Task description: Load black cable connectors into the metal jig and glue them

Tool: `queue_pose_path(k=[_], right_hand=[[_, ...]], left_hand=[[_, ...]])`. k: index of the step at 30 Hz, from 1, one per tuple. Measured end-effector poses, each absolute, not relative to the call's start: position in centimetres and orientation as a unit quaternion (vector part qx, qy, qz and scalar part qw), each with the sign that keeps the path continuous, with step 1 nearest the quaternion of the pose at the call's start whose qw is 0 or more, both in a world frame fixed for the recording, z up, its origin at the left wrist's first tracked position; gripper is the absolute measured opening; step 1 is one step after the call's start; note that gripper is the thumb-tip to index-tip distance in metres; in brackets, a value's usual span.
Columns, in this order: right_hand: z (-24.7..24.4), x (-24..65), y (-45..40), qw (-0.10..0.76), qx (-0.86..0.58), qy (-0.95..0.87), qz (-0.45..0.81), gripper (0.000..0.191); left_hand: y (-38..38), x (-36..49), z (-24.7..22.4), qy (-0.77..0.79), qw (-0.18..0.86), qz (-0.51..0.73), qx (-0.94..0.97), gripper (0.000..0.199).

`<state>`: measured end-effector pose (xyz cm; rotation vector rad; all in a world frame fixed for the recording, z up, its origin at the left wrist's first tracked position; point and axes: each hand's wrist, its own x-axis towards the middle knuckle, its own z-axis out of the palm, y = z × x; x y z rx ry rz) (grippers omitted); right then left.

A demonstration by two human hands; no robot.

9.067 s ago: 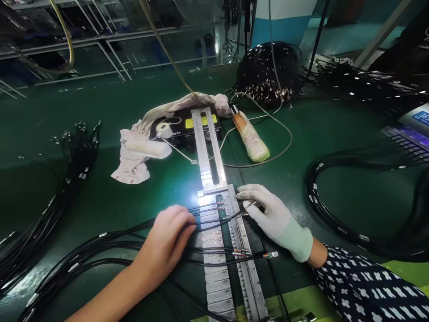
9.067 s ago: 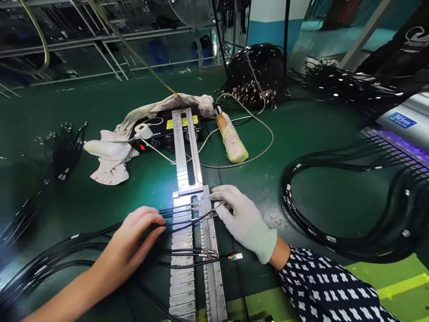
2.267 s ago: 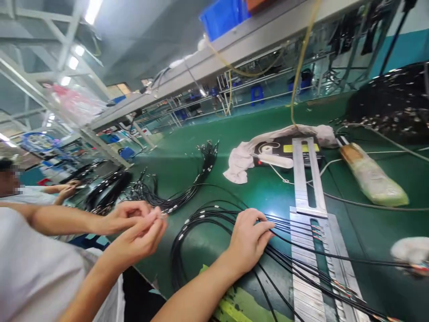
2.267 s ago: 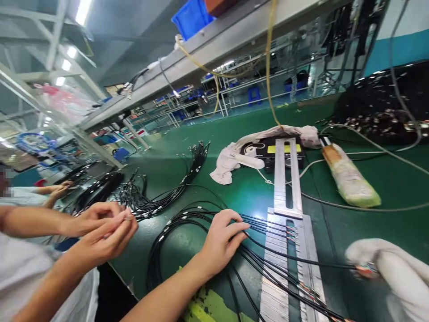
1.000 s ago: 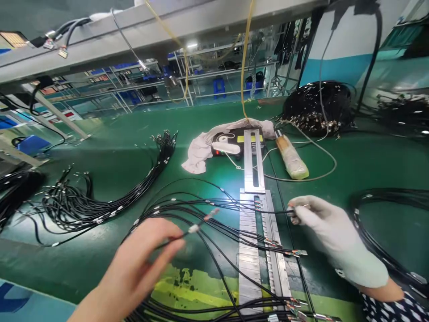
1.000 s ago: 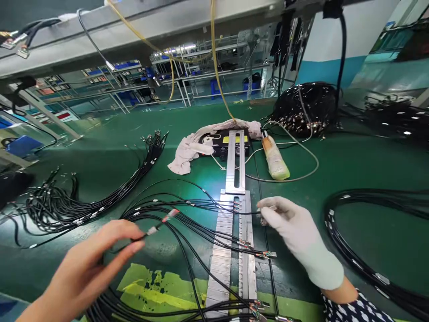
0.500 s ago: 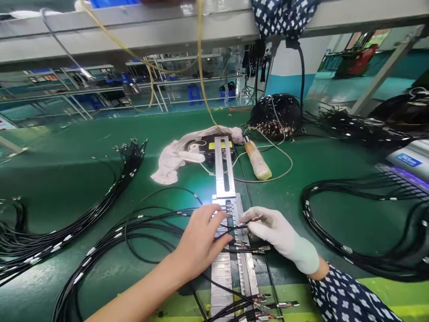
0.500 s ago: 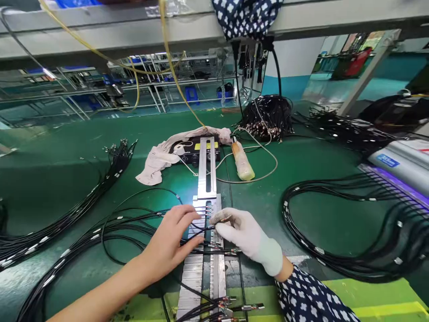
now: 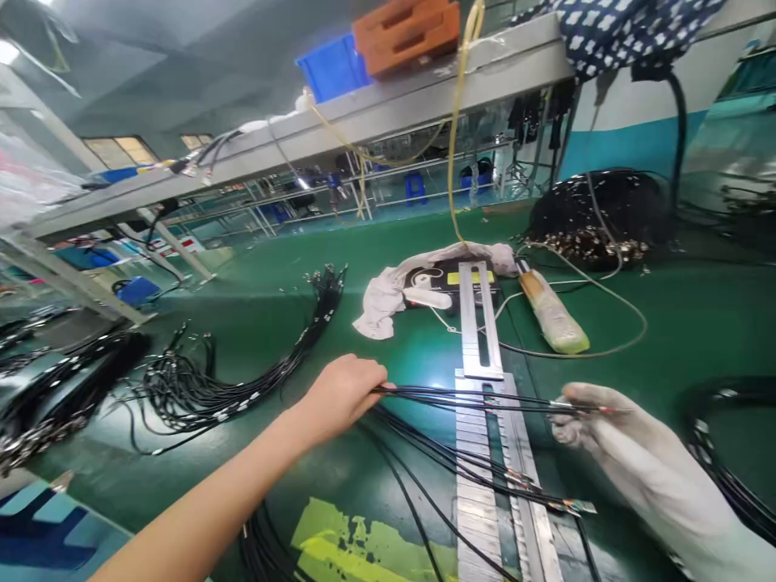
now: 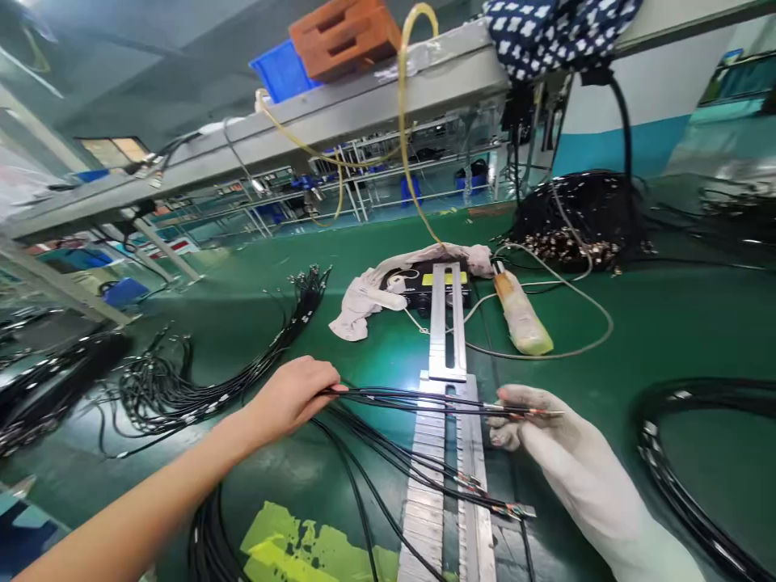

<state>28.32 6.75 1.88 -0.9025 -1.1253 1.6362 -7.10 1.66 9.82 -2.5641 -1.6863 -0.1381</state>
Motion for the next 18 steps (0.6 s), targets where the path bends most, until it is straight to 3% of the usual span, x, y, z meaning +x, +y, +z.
queue_pose_path(k=[3, 7, 11, 18], right_hand=[[1.6, 27.9, 6.7, 0.395, -0.374, -0.505, 0.670, 0.063], [0.7, 27.3, 7.2, 0.362, -0.434, -0.520, 0.641, 0.061], [-1.4, 26.9, 8.2, 0.381, -0.468, -0.465, 0.648, 0.068], [-3.6, 27.1, 10.3, 0.450, -0.504, -0.257, 0.691, 0.054]], left_hand=[[-1.1, -9.5, 12.8, -0.624, 0.091, -0.043, -0.775, 0.032], [-2.8, -16.0, 15.2, -0.779, 0.155, -0.053, -0.605, 0.032], [-0.3, -24.5, 14.9, -0.885, 0.135, -0.041, -0.444, 0.030], [7.2, -33.2, 11.6, -0.935, 0.066, -0.084, -0.339, 0.033]])
